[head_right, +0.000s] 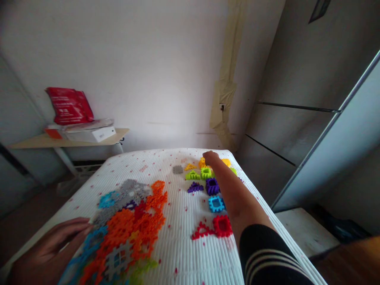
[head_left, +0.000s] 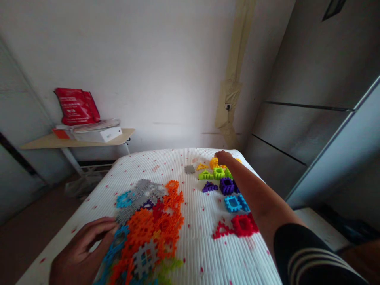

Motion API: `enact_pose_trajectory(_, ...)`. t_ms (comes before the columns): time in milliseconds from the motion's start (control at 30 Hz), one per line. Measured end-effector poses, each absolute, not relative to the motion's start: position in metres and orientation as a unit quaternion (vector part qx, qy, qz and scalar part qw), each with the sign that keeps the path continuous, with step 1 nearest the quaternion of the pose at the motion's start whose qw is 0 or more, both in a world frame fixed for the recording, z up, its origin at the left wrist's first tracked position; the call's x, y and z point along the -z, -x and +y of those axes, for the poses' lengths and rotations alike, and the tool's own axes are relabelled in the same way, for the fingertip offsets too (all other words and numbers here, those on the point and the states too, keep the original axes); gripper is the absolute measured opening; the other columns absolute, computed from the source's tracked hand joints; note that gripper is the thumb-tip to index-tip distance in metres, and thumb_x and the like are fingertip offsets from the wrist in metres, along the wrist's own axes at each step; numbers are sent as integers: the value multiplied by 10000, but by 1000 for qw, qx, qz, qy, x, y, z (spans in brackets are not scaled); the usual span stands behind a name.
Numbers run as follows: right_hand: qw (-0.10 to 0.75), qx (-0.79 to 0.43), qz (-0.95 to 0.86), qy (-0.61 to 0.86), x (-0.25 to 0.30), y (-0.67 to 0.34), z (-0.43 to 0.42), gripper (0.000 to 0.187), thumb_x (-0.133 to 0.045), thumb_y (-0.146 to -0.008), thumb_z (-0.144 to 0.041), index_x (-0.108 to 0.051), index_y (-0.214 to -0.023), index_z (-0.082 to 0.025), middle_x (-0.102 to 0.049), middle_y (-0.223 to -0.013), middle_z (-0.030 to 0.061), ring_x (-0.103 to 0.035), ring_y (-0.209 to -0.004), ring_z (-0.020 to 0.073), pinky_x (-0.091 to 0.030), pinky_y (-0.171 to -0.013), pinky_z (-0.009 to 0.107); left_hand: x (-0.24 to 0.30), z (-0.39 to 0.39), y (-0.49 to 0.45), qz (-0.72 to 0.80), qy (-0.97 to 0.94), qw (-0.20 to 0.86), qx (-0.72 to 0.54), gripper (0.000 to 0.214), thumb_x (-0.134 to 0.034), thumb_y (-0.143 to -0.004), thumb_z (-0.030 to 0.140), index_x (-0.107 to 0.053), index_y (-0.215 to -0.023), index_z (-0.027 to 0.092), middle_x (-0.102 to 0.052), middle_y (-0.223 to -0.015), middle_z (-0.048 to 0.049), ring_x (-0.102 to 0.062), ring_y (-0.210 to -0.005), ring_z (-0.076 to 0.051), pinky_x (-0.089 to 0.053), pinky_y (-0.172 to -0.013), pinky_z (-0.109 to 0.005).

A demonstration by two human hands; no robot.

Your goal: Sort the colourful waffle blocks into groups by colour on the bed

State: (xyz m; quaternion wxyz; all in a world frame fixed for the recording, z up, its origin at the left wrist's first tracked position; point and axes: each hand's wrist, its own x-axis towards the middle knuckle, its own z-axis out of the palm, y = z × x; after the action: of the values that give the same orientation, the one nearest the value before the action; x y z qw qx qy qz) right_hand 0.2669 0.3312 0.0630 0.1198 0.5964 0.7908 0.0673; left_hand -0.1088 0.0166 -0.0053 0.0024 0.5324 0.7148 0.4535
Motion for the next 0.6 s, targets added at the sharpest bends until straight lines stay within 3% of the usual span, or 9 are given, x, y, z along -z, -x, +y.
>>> enact_pose_trajectory(167,126,-66,789,-597,-60,-266,333,315,-535,-895,-325,-536,-1167,-166,-550,-1174,83,-567,-993,201,-493,-830,409,6,17,111,706,-539,1,-460,200,-574,-726,460,-659,-784,288,-679,-949,44,-640,-814,-178,-460,-863,-272)
enact_pose_trajectory(333,76,-59,798,-595,-55,-266,333,292,-595,-856,-297,-574,-1116,-167,-587,-1127,81,-585,-973,206,-502,-816,396,-1,19,107,694,-545,5,-470,187,-606,-693,432,-676,-730,263,-681,-902,13,-642,-783,-177,-490,-797,-275)
enact_pose_trajectory(433,-4,-52,816,-576,-52,-266,331,253,-735,-687,-179,-668,-931,-180,-669,-974,94,-631,-914,261,-515,-762,386,-5,17,103,675,-545,8,-497,171,-616,-693,385,-672,-717,225,-674,-865,-14,-633,-767,-165,-501,-723,-253)
enact_pose_trajectory(533,-131,-34,836,-532,-54,-268,332,117,-657,-753,-248,-693,-795,-144,-687,-853,148,-666,-818,274,-504,-700,387,-8,10,102,659,-538,-2,-526,128,-594,-732,309,-655,-738,197,-657,-853,-26,-616,-782,-148,-492,-704,-240)
enact_pose_trajectory(600,-244,-17,840,-485,-59,-273,337,274,-562,-816,-365,-685,-739,-132,-684,-828,175,-676,-762,252,-490,-672,372,-9,1,103,653,-533,-3,-538,105,-576,-752,266,-639,-758,182,-645,-835,-27,-606,-781,-140,-483,-687,-235)
